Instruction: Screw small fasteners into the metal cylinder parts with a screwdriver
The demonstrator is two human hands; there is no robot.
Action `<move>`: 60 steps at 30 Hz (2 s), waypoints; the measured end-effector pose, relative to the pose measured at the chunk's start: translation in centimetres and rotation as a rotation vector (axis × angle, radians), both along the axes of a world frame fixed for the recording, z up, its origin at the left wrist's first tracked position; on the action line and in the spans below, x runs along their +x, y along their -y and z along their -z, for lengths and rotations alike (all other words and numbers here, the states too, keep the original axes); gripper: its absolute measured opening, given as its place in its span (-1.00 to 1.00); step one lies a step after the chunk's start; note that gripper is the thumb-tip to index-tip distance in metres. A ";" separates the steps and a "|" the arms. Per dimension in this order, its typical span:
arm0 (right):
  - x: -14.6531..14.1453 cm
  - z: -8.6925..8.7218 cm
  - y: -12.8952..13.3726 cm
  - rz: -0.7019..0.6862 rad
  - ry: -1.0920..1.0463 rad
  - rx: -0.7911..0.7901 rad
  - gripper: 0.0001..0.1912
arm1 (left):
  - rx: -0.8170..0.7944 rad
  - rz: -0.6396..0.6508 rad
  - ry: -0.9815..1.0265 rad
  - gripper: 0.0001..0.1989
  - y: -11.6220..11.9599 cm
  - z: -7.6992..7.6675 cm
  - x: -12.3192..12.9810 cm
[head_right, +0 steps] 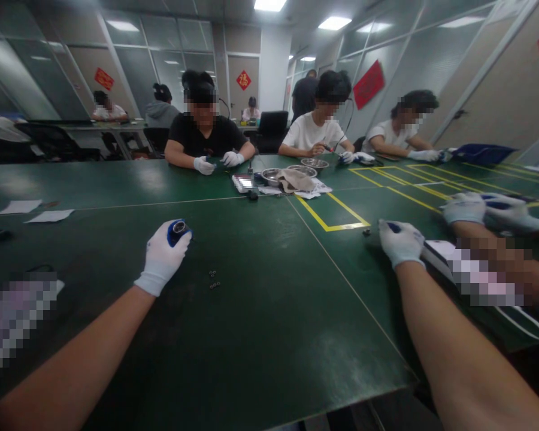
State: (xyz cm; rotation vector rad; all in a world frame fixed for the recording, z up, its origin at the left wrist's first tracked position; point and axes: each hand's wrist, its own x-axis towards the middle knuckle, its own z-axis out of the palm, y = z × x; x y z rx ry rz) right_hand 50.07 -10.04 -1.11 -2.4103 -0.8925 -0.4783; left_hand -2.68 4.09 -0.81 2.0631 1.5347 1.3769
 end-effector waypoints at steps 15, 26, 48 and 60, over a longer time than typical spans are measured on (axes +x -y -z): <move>-27.1 2.2 -4.9 -1.254 0.274 0.177 -0.56 | 0.106 0.109 0.071 -0.72 1.6 1.4 1.1; -36.1 2.8 -10.4 -1.100 -0.188 0.256 -0.64 | 0.189 0.284 -0.063 -0.81 2.4 1.2 1.6; -34.7 3.3 -9.8 -1.141 -0.266 0.216 -0.37 | 0.133 0.320 -0.081 -0.85 2.5 1.2 1.9; -34.6 3.4 -10.1 -1.123 -0.251 0.198 -0.34 | 0.201 0.320 -0.094 -0.85 2.4 1.4 1.7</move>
